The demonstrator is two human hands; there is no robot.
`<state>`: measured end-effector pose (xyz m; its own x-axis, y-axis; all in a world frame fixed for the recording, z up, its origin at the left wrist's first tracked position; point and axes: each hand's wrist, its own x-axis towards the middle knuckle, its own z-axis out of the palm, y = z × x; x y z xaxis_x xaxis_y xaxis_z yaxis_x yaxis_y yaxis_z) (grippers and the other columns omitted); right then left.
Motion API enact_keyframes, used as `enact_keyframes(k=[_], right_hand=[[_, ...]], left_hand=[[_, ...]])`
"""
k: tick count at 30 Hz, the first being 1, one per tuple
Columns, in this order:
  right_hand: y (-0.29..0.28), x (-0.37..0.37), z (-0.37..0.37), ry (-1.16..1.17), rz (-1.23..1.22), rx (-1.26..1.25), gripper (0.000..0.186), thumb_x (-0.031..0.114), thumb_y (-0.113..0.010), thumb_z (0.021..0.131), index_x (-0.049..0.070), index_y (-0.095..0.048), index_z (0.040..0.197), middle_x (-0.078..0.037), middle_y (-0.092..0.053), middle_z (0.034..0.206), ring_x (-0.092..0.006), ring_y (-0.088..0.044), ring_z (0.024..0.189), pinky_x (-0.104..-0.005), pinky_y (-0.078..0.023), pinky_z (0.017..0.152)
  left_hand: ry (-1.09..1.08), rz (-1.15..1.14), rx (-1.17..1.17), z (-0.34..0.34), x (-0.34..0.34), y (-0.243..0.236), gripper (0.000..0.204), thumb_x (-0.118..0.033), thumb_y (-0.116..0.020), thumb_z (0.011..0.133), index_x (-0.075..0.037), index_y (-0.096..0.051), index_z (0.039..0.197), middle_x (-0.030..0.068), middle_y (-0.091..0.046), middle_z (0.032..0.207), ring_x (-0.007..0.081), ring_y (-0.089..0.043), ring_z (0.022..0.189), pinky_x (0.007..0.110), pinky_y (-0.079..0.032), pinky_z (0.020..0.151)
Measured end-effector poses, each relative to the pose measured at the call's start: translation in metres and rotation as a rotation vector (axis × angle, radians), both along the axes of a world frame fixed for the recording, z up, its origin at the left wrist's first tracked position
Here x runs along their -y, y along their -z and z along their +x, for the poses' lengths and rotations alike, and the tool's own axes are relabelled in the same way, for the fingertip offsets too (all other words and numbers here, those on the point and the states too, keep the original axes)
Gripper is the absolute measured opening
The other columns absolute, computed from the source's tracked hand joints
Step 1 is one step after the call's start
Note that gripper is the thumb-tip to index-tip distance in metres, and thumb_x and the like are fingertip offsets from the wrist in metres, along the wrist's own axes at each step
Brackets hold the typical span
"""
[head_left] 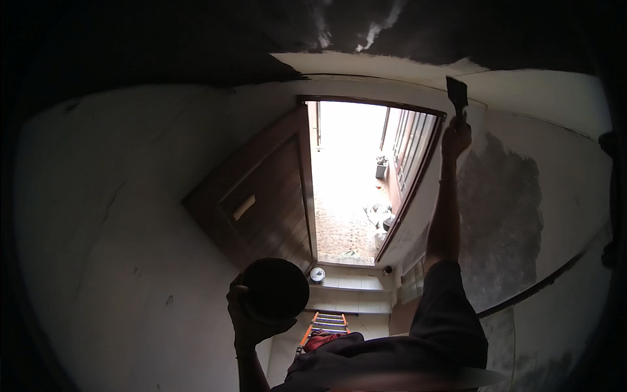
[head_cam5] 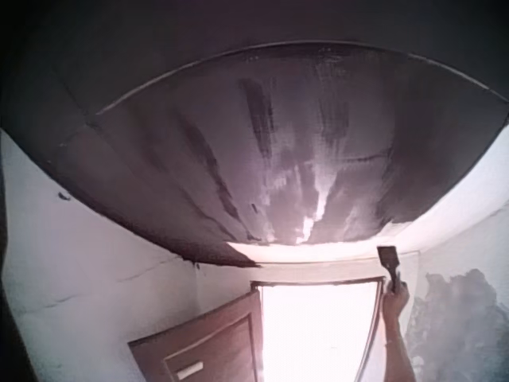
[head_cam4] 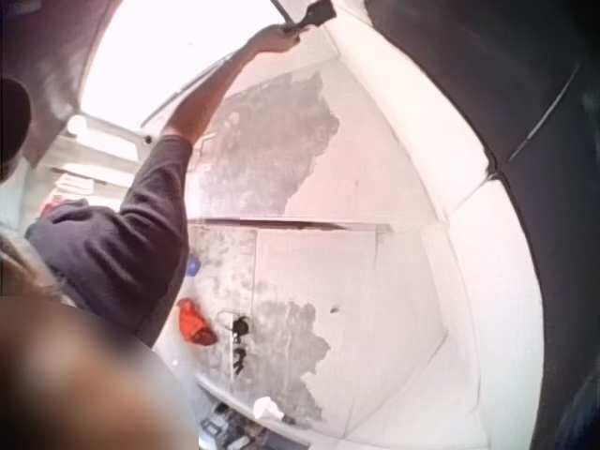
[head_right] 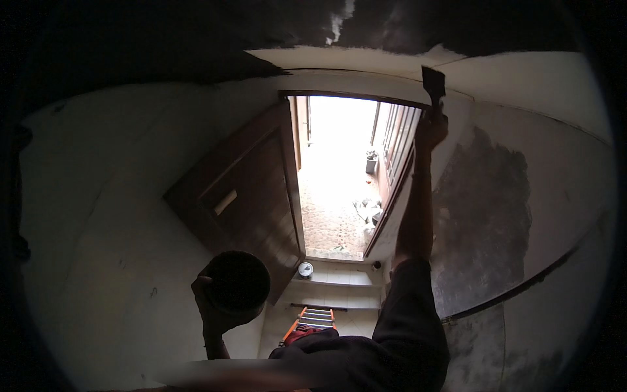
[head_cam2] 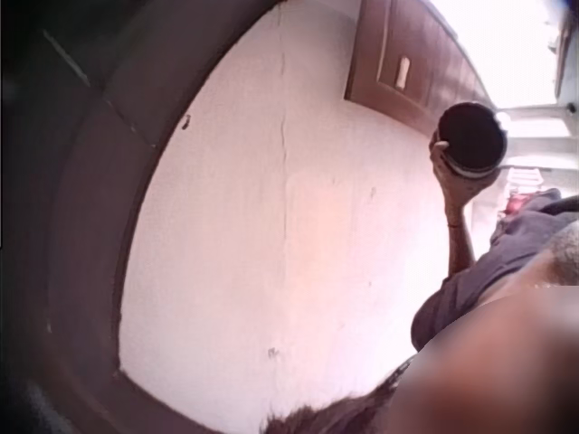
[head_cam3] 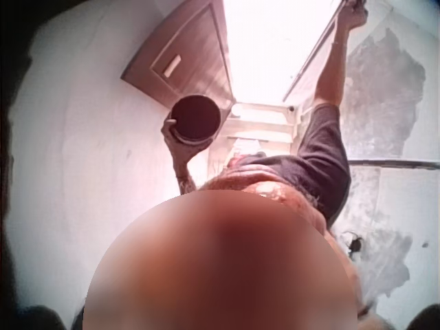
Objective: The person paints a ceiling with black paint using a brush and a small container. They repeatedly dip the brush into the container and apply paint to the ceiling surface in a stairwell area.
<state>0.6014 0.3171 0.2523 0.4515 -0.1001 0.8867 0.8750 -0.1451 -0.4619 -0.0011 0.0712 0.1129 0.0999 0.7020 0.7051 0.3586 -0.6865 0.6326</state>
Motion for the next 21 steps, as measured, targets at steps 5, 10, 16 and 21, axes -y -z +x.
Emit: enact_keyframes(k=[5, 10, 16, 21], right_hand=[[-0.017, 0.006, 0.064, -0.732, 0.003, -0.709, 0.021, 0.014, -0.062, 0.092, -0.003, -0.070, 0.082, -0.009, -0.059, 0.064, -0.0189, -0.063, 0.056, -0.0362, -0.051, 0.058], [-0.066, 0.010, 0.125, -1.381, 0.104, -0.680, 0.027, 0.011, -0.059, 0.095, 0.004, -0.052, 0.069, -0.003, -0.047, 0.063, -0.0136, -0.035, 0.046, -0.0307, -0.041, 0.051], [-0.136, 0.004, 0.165, -0.284, -0.627, 0.237, 0.022, 0.018, -0.059, 0.100, 0.005, -0.063, 0.082, -0.007, -0.071, 0.086, -0.0132, -0.053, 0.060, -0.0267, -0.036, 0.053], [-0.140, 0.036, 0.127, -0.340, -0.484, 0.142, 0.023, 0.018, -0.059, 0.100, 0.000, -0.070, 0.108, -0.006, -0.072, 0.089, -0.0137, -0.062, 0.069, -0.0256, -0.045, 0.061]], left_hand=[[-0.052, -0.016, -0.028, -0.009, 0.004, 0.008, 0.114, -0.035, -0.103, 0.043, -0.014, -0.037, 0.133, 0.0215, -0.050, 0.137, 0.0389, -0.055, 0.123, 0.052, -0.051, 0.098], [-0.104, -0.059, -0.074, -0.012, 0.004, 0.019, 0.114, -0.036, -0.103, 0.042, -0.014, -0.037, 0.133, 0.0210, -0.049, 0.138, 0.0387, -0.055, 0.124, 0.051, -0.052, 0.097], [0.001, -0.035, -0.046, -0.005, 0.001, 0.018, 0.113, -0.024, -0.101, 0.047, -0.021, -0.032, 0.136, 0.0176, -0.044, 0.141, 0.0346, -0.049, 0.129, 0.049, -0.048, 0.101], [0.061, -0.007, 0.000, 0.001, -0.001, 0.013, 0.112, -0.024, -0.101, 0.047, -0.021, -0.032, 0.135, 0.0183, -0.044, 0.142, 0.0357, -0.049, 0.129, 0.049, -0.048, 0.102]])
